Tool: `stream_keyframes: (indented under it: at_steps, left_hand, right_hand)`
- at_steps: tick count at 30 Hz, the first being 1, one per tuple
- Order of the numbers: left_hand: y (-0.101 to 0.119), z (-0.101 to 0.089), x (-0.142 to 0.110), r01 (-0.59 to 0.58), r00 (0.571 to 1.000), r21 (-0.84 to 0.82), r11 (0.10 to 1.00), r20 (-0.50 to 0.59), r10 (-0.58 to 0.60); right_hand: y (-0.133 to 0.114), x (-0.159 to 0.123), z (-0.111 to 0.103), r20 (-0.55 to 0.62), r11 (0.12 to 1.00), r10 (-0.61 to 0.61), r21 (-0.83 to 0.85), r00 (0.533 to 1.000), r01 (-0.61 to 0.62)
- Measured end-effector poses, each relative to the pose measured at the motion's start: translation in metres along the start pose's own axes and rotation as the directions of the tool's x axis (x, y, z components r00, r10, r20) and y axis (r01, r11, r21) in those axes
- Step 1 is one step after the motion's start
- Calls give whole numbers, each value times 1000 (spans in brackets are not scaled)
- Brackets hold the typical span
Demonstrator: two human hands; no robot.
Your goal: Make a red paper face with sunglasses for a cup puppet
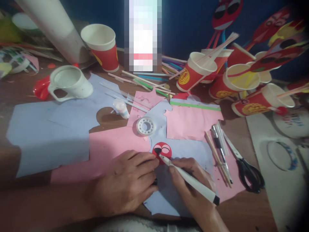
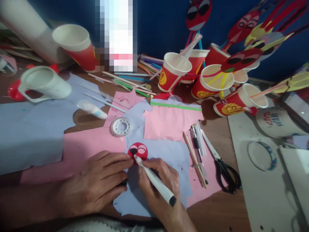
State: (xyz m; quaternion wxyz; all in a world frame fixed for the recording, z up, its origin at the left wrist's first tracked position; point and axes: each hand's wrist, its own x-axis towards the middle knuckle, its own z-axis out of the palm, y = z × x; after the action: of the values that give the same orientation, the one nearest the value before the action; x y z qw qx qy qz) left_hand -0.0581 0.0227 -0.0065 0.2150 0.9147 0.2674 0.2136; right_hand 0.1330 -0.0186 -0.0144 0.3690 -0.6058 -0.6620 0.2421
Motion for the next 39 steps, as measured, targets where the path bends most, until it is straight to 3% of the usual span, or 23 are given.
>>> stream_keyframes:
  at_steps: [12, 18, 24, 32, 39]
  left_hand:
    - [1, 1, -1, 22, 1000, -11, 1000, -11, -22]
    - [2, 0, -1, 41, 999, -19, 999, 10, -41]
    - [1, -1, -1, 29, 999, -5, 1000, 22, -29]
    - [1, 3, -7, 42, 999, -6, 999, 26, -42]
    - [-1, 6, -10, 28, 999, 19, 999, 41, -29]
  right_hand:
    - [-3, -1, -2, -17, 1000, 19, 13, 1000, -19]
    - [-2, -4, -3, -163, 997, 75, -2, 984, -76]
    - [-8, 1, -5, -67, 998, 54, 40, 996, -52]
    - [-4, -6, -3, -189, 960, 207, 227, 960, -163]
    - [-2, -11, -6, -137, 909, 279, 355, 950, -216]
